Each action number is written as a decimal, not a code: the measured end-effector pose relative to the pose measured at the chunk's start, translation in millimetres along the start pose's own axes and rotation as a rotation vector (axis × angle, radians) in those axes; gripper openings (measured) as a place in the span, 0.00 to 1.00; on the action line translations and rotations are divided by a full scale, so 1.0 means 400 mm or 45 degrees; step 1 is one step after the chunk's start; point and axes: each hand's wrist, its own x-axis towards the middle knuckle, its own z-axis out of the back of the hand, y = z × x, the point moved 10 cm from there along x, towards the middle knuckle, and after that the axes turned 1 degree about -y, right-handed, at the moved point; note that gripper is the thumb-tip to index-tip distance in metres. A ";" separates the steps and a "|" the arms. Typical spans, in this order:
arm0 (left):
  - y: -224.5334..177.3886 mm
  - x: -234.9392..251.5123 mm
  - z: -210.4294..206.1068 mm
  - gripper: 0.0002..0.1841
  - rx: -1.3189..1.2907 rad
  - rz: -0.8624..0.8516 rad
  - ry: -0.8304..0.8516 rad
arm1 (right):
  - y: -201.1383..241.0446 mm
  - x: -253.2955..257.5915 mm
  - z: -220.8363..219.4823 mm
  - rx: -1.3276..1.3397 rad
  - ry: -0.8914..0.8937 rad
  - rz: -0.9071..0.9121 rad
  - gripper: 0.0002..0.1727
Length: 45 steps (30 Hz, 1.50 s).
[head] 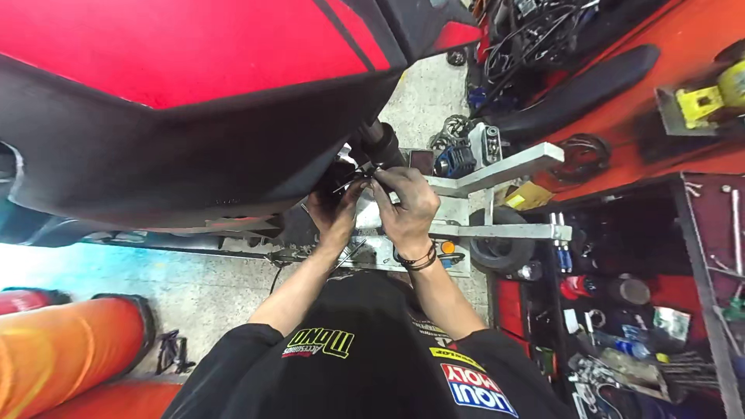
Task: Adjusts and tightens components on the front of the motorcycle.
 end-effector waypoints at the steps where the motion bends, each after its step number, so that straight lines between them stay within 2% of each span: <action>1: 0.001 -0.003 0.001 0.24 0.004 0.010 0.018 | 0.006 -0.001 -0.003 -0.026 0.006 0.014 0.08; 4: 0.005 -0.008 -0.001 0.26 -0.003 0.029 0.112 | 0.017 -0.003 -0.007 -0.074 0.002 0.034 0.07; 9: 0.000 -0.005 -0.006 0.23 -0.129 0.034 0.227 | 0.027 -0.010 -0.013 -0.142 -0.009 0.038 0.07; 17: 0.003 0.001 0.006 0.21 -0.172 0.110 0.119 | 0.035 -0.015 -0.014 -0.255 -0.025 -0.018 0.09; 24: 0.001 0.005 0.004 0.23 -0.137 0.120 0.135 | 0.034 -0.020 -0.024 -0.331 -0.051 -0.064 0.10; 28: 0.002 0.004 0.009 0.22 -0.002 0.150 0.138 | 0.034 -0.014 -0.027 -0.421 -0.011 -0.120 0.11; 41: 0.005 0.011 0.005 0.22 -0.019 0.124 0.177 | 0.016 -0.004 -0.052 -0.648 0.087 -0.250 0.16; 45: 0.003 0.013 0.004 0.21 -0.006 0.100 0.182 | 0.012 -0.008 -0.054 -0.608 0.017 -0.265 0.13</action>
